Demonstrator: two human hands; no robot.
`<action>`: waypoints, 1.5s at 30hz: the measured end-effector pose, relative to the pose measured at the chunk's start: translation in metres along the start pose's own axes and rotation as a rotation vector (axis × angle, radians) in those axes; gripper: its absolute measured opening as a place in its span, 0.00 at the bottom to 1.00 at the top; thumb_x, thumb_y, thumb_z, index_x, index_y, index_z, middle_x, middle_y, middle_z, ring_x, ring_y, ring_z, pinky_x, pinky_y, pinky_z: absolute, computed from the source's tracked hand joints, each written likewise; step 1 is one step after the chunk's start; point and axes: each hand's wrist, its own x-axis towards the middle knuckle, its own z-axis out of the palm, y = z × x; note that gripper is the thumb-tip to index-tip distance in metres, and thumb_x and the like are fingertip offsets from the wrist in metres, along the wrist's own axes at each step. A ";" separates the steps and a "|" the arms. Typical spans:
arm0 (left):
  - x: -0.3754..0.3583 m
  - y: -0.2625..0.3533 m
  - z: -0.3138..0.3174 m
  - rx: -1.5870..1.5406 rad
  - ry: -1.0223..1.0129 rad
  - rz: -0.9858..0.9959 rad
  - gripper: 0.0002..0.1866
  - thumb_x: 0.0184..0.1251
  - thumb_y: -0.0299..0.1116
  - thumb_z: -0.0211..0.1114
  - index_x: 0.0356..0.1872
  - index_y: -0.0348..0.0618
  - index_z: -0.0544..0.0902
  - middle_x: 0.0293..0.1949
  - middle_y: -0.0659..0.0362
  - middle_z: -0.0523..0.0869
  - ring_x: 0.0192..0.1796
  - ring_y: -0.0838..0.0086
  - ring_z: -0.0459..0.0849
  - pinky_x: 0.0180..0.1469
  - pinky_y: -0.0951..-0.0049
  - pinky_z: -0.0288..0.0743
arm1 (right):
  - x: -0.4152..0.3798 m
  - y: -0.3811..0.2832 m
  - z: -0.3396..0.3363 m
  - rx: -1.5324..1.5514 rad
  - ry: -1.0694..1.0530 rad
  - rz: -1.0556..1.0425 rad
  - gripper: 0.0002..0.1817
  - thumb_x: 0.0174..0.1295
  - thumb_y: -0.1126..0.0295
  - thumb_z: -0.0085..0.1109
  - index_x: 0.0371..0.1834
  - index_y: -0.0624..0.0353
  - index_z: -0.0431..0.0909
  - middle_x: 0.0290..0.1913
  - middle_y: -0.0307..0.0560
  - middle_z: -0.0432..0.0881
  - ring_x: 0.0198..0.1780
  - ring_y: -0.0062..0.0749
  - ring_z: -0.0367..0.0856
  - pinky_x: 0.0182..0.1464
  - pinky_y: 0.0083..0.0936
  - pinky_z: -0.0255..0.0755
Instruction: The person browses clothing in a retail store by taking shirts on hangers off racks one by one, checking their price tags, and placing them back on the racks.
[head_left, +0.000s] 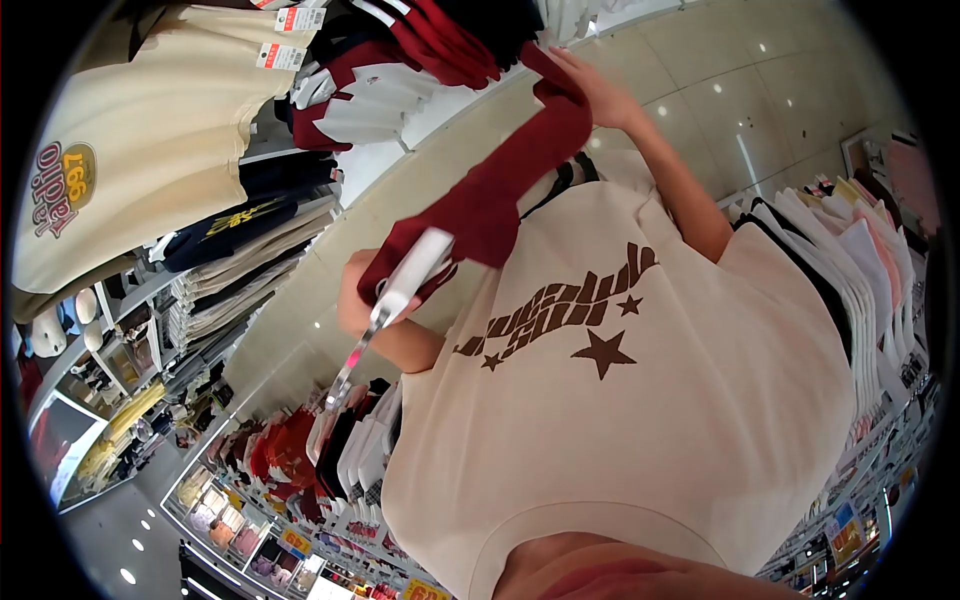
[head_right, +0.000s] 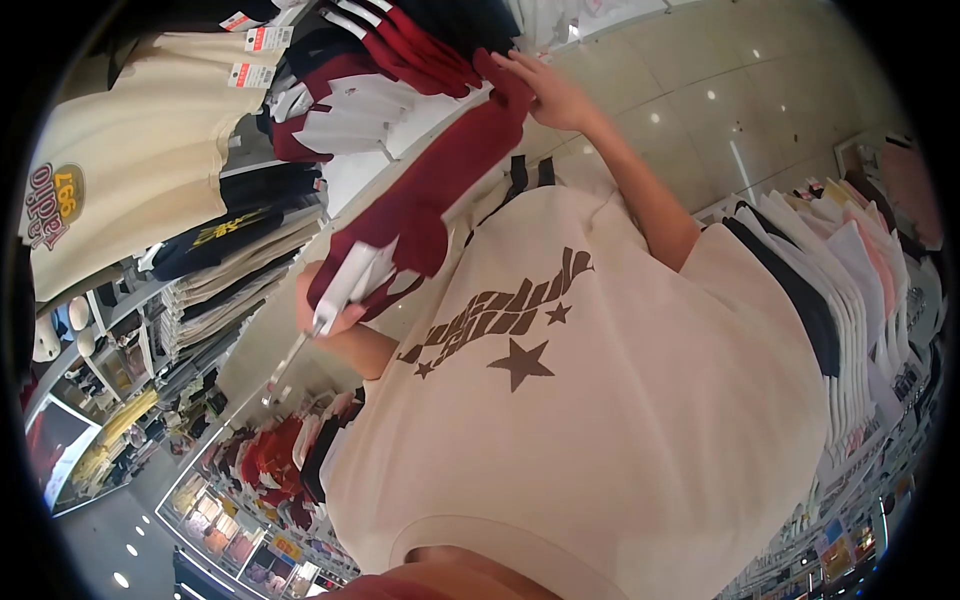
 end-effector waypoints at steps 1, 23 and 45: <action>-0.009 -0.007 0.007 -0.064 0.123 0.197 0.29 0.43 0.47 0.83 0.37 0.33 0.81 0.34 0.55 0.86 0.37 0.66 0.85 0.41 0.67 0.74 | -0.006 0.008 0.007 -0.045 -0.130 -0.031 0.38 0.63 0.66 0.63 0.79 0.51 0.63 0.80 0.52 0.60 0.78 0.53 0.61 0.77 0.40 0.57; -0.035 -0.032 0.014 -0.283 1.261 -0.191 0.45 0.50 0.25 0.79 0.72 0.33 0.68 0.65 0.50 0.77 0.65 0.61 0.76 0.71 0.61 0.67 | 0.019 -0.105 -0.021 0.868 -0.291 0.492 0.25 0.72 0.53 0.60 0.65 0.59 0.77 0.48 0.40 0.86 0.46 0.21 0.81 0.50 0.21 0.74; 0.088 -0.010 0.099 -0.555 0.788 -0.250 0.22 0.59 0.18 0.73 0.56 0.30 0.81 0.48 0.54 0.89 0.48 0.73 0.87 0.54 0.68 0.81 | -0.003 -0.212 -0.019 1.213 -0.440 0.255 0.31 0.71 0.76 0.56 0.76 0.66 0.59 0.66 0.50 0.79 0.60 0.28 0.79 0.62 0.28 0.73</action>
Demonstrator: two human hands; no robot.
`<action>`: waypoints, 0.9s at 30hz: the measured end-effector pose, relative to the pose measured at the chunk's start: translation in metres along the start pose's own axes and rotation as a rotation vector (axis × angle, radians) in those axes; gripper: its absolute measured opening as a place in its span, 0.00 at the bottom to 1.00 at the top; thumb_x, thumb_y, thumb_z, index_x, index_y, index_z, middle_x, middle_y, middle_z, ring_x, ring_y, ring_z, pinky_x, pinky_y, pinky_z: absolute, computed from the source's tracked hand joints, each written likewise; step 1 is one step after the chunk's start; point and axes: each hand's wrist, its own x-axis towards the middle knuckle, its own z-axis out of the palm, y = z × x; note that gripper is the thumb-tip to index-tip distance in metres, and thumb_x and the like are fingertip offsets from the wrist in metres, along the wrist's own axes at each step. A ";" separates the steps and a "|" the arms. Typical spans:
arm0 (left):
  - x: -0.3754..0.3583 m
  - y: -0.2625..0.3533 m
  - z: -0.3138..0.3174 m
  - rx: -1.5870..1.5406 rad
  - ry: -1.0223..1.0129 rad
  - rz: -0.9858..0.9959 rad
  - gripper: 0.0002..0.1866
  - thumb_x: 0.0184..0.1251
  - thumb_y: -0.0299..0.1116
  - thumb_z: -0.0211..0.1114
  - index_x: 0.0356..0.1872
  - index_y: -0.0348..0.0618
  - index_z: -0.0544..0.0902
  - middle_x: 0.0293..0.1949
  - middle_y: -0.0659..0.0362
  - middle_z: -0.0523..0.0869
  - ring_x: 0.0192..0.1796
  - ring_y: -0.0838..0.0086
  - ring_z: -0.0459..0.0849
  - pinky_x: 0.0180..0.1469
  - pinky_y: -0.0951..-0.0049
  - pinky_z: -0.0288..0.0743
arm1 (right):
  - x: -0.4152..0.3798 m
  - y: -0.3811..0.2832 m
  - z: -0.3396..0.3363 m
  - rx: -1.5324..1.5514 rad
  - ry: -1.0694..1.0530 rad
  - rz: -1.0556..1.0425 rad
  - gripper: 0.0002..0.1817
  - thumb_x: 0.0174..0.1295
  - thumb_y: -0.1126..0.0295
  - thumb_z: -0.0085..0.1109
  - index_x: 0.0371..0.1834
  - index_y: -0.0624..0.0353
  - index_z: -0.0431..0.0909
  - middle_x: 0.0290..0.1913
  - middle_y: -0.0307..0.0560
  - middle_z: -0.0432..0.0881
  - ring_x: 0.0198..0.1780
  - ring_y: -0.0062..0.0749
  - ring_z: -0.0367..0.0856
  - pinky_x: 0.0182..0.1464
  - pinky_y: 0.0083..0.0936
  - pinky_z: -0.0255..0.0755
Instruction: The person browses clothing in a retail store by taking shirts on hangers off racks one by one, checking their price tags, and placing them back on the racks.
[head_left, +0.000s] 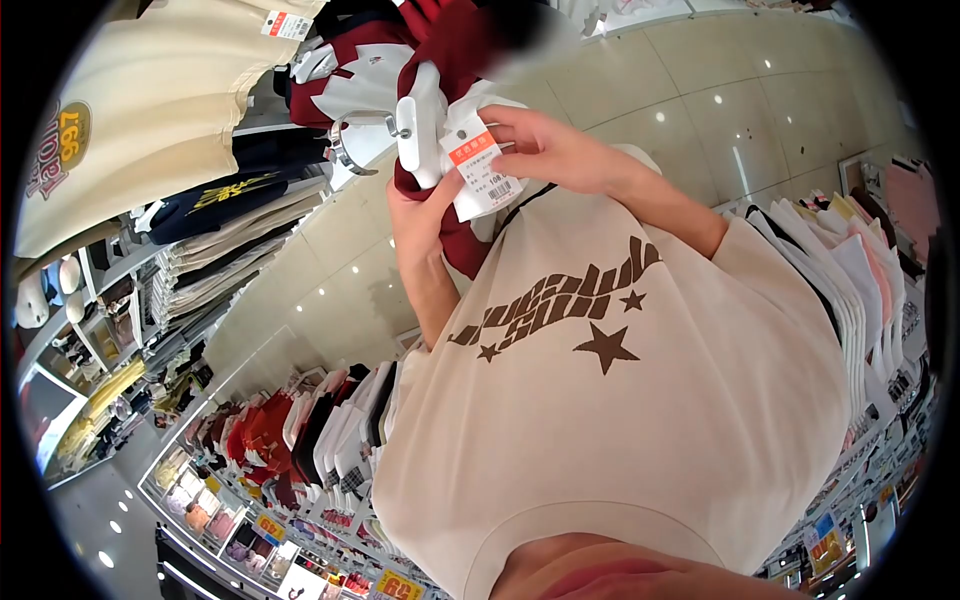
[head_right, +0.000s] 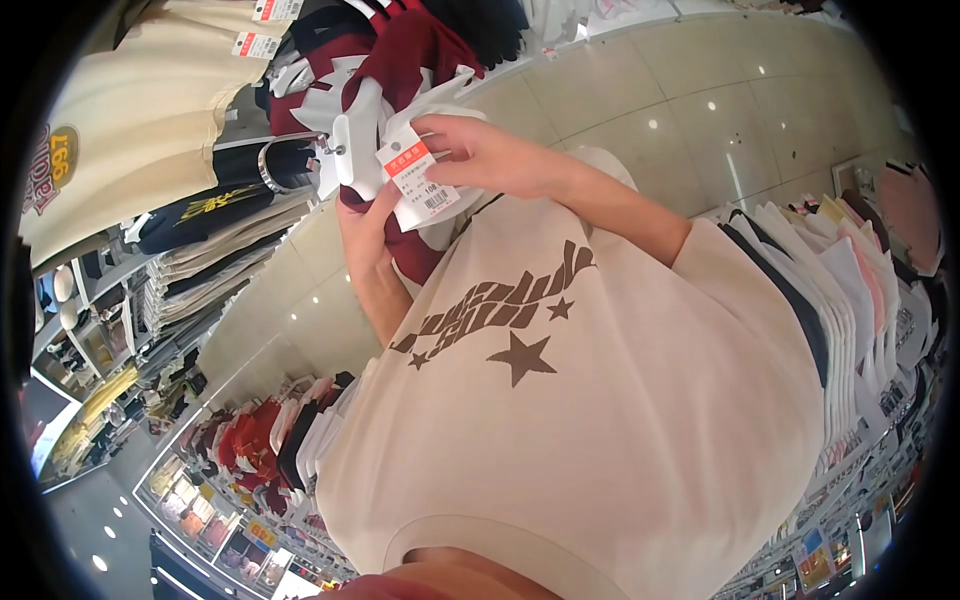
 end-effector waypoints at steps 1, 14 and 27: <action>0.001 -0.001 -0.001 0.014 -0.009 0.002 0.22 0.59 0.18 0.73 0.56 0.30 0.81 0.48 0.54 0.89 0.48 0.73 0.87 0.54 0.68 0.81 | 0.000 -0.001 0.000 0.005 0.010 -0.001 0.31 0.70 0.76 0.56 0.76 0.66 0.59 0.65 0.50 0.79 0.60 0.28 0.79 0.62 0.28 0.74; 0.004 0.007 0.003 0.019 -0.100 -0.012 0.25 0.56 0.18 0.75 0.57 0.30 0.80 0.50 0.54 0.88 0.49 0.72 0.87 0.55 0.68 0.81 | -0.001 -0.012 -0.008 -0.058 0.019 -0.030 0.31 0.71 0.79 0.53 0.77 0.69 0.57 0.67 0.52 0.78 0.63 0.29 0.80 0.63 0.28 0.74; 0.007 0.001 -0.003 0.023 -0.140 -0.052 0.25 0.56 0.17 0.75 0.57 0.31 0.81 0.50 0.54 0.89 0.50 0.73 0.87 0.55 0.68 0.81 | 0.002 -0.010 -0.004 -0.037 0.045 -0.082 0.28 0.68 0.78 0.54 0.73 0.65 0.65 0.62 0.49 0.82 0.56 0.26 0.83 0.60 0.27 0.76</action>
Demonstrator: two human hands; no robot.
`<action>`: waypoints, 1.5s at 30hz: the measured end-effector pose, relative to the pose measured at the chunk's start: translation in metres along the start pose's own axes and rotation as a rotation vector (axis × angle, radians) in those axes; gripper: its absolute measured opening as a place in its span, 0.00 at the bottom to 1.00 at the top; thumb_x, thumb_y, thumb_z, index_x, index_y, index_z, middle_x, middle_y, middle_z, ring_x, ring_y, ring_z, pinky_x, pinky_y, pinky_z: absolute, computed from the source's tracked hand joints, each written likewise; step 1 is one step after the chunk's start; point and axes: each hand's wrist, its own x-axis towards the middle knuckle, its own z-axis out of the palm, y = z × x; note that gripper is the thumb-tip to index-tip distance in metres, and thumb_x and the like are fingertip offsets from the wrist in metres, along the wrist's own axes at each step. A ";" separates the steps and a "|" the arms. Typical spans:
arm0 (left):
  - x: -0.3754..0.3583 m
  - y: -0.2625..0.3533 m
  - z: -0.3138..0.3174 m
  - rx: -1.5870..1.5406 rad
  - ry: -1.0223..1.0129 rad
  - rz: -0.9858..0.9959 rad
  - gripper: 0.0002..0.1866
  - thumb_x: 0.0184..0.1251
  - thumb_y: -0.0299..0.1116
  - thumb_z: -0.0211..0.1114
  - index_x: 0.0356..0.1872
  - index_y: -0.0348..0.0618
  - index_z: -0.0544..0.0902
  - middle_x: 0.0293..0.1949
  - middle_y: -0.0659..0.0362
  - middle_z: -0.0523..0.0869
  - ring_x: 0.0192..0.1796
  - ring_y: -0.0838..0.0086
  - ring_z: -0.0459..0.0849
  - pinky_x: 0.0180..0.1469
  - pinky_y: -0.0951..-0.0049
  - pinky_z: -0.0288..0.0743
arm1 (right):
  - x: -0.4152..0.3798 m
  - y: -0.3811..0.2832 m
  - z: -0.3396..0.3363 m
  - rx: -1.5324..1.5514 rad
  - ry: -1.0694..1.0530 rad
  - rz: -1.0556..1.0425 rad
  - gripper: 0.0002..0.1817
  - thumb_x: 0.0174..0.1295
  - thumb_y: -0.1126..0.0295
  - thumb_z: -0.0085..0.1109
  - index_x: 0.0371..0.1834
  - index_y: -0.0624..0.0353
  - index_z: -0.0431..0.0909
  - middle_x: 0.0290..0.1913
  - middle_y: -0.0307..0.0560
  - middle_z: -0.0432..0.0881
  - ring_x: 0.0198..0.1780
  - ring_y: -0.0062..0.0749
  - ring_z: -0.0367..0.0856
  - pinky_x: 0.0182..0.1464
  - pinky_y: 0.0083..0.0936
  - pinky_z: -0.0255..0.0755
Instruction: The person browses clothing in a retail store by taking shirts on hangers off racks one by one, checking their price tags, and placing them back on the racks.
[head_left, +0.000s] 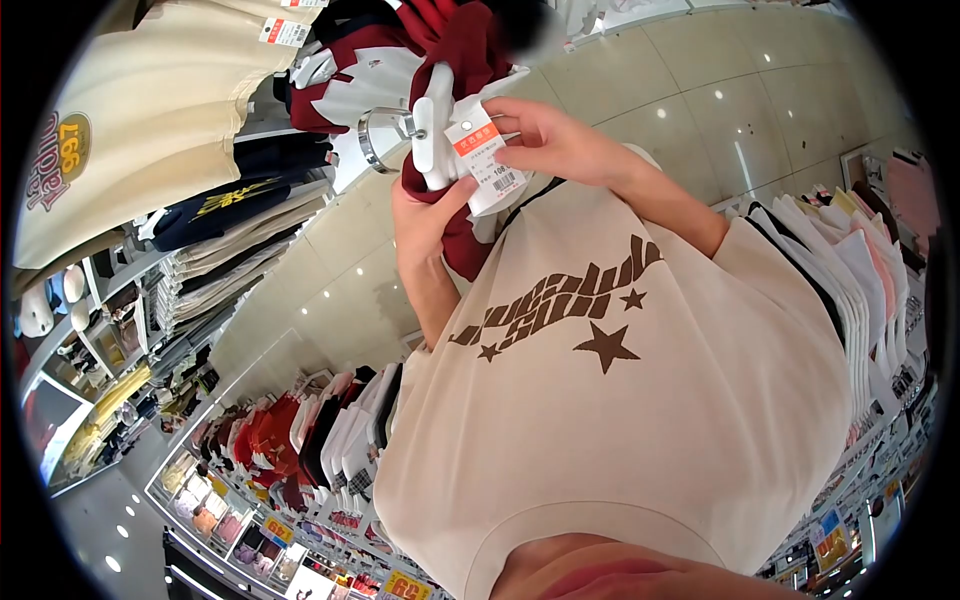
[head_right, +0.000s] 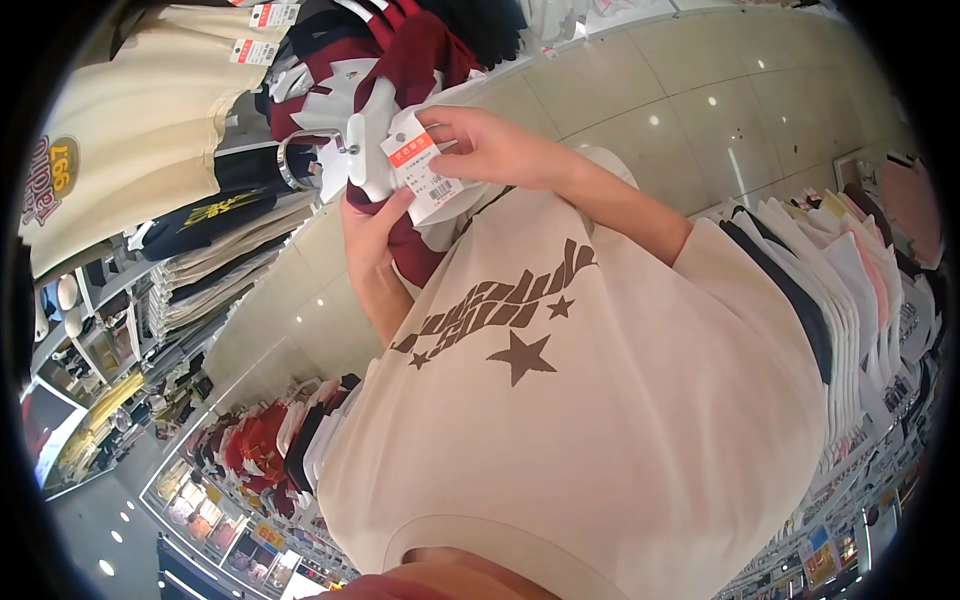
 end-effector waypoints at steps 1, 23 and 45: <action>0.000 0.000 0.000 -0.001 -0.003 -0.005 0.25 0.55 0.17 0.75 0.57 0.31 0.81 0.50 0.54 0.89 0.50 0.73 0.87 0.55 0.68 0.81 | 0.000 0.001 0.000 -0.001 0.003 0.004 0.28 0.68 0.79 0.54 0.73 0.64 0.66 0.62 0.48 0.82 0.55 0.25 0.83 0.60 0.27 0.76; 0.002 -0.005 -0.005 -0.080 -0.057 -0.099 0.28 0.54 0.17 0.75 0.59 0.33 0.80 0.52 0.53 0.88 0.52 0.71 0.87 0.58 0.66 0.80 | 0.003 0.007 -0.005 -0.033 -0.023 0.026 0.27 0.68 0.80 0.56 0.71 0.65 0.68 0.59 0.47 0.84 0.52 0.24 0.84 0.58 0.24 0.78; 0.002 -0.002 -0.003 -0.098 -0.098 -0.106 0.28 0.54 0.17 0.76 0.59 0.33 0.79 0.52 0.53 0.88 0.52 0.71 0.87 0.57 0.65 0.81 | 0.002 0.004 -0.005 -0.054 -0.007 0.019 0.26 0.68 0.80 0.57 0.70 0.66 0.69 0.60 0.48 0.83 0.53 0.26 0.85 0.58 0.26 0.80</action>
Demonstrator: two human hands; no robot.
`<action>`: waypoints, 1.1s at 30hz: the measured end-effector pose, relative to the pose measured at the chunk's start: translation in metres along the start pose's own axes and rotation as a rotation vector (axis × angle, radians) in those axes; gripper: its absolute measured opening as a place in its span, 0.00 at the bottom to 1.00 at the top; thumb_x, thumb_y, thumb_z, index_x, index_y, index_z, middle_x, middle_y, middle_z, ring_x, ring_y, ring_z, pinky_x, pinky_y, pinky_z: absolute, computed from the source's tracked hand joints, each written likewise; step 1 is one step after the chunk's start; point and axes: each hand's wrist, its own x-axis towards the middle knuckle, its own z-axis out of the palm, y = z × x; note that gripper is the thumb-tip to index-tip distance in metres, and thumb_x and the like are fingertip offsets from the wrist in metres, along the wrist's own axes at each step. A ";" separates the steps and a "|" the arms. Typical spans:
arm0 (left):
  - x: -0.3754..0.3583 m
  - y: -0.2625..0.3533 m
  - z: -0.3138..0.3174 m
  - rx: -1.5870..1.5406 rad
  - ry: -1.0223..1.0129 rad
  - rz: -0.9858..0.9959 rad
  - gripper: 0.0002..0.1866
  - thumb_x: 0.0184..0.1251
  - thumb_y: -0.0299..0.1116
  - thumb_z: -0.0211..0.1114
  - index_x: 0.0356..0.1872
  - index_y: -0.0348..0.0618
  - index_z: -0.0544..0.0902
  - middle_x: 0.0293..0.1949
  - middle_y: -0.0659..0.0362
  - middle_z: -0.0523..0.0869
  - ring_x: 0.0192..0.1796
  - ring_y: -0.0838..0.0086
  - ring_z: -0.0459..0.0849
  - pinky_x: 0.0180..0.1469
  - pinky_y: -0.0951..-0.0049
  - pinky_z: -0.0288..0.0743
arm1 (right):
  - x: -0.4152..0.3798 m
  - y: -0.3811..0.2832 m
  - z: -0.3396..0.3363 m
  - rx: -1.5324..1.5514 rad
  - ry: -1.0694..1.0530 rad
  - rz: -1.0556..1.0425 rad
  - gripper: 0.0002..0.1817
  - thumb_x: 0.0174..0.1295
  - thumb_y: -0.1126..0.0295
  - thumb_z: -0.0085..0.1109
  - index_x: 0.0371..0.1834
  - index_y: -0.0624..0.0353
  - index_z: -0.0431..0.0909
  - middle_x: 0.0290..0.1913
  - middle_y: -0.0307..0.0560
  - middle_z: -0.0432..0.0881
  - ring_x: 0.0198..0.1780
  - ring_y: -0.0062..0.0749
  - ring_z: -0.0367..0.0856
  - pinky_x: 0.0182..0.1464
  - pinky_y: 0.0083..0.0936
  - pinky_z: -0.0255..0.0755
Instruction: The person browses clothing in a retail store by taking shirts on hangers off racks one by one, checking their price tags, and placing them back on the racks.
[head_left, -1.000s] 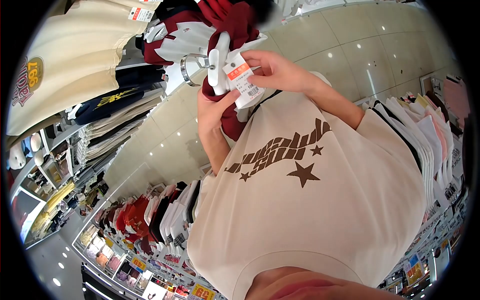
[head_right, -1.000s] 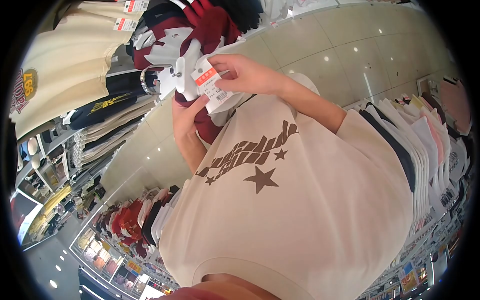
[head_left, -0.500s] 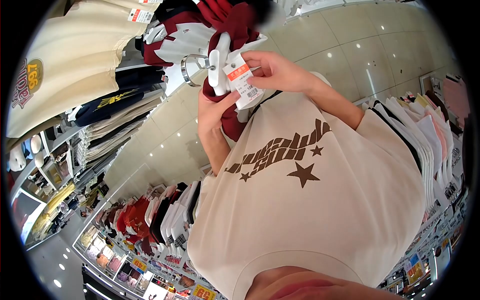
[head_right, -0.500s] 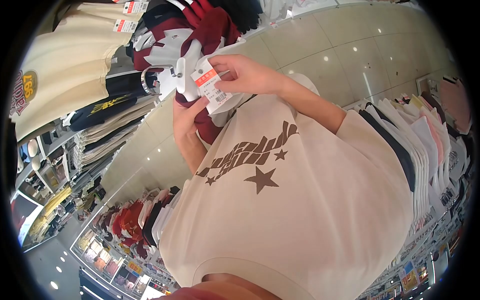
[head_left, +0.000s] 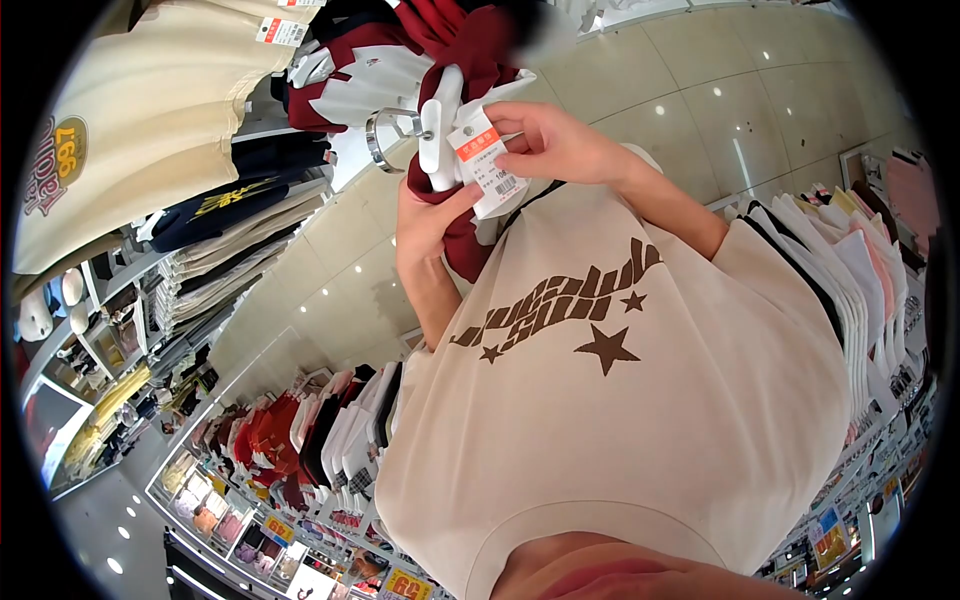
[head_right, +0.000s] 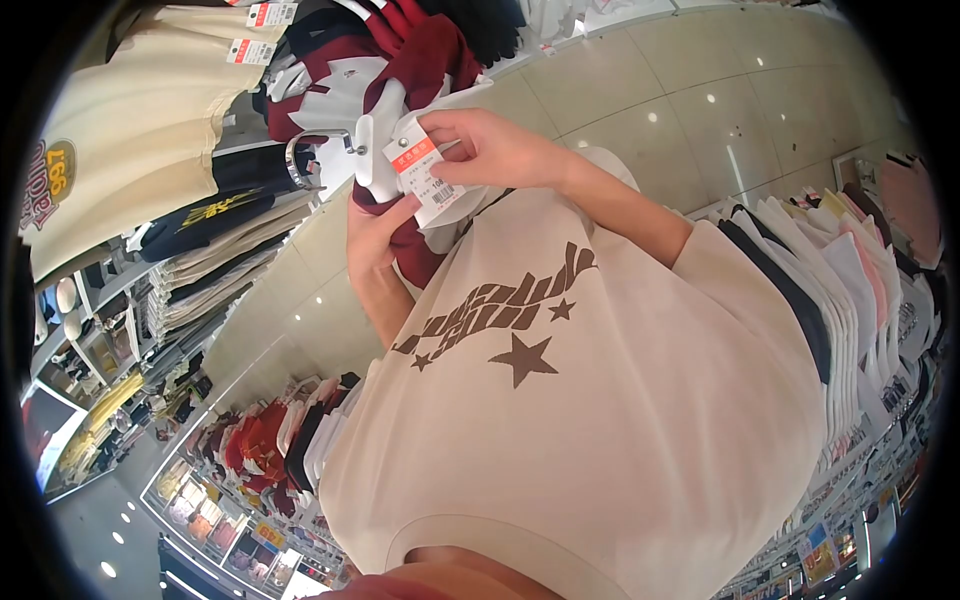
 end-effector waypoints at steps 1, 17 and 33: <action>0.000 0.000 0.000 0.004 0.001 0.000 0.28 0.55 0.17 0.76 0.59 0.33 0.79 0.52 0.53 0.88 0.52 0.71 0.87 0.57 0.65 0.81 | 0.000 0.001 0.000 -0.001 0.000 -0.002 0.26 0.68 0.80 0.57 0.70 0.66 0.69 0.60 0.48 0.83 0.53 0.26 0.85 0.58 0.26 0.80; -0.001 -0.005 -0.006 -0.001 -0.004 -0.006 0.30 0.54 0.18 0.77 0.61 0.34 0.79 0.53 0.53 0.88 0.54 0.71 0.86 0.58 0.65 0.80 | 0.001 0.003 -0.001 -0.048 -0.024 0.032 0.26 0.69 0.83 0.55 0.70 0.66 0.68 0.62 0.47 0.82 0.54 0.26 0.84 0.57 0.26 0.79; -0.002 0.000 -0.012 0.097 0.078 -0.002 0.29 0.54 0.19 0.78 0.60 0.34 0.80 0.52 0.56 0.88 0.52 0.72 0.86 0.57 0.68 0.79 | 0.001 0.016 -0.046 -0.251 -0.008 0.034 0.27 0.66 0.78 0.59 0.70 0.64 0.71 0.56 0.46 0.84 0.52 0.25 0.84 0.59 0.26 0.78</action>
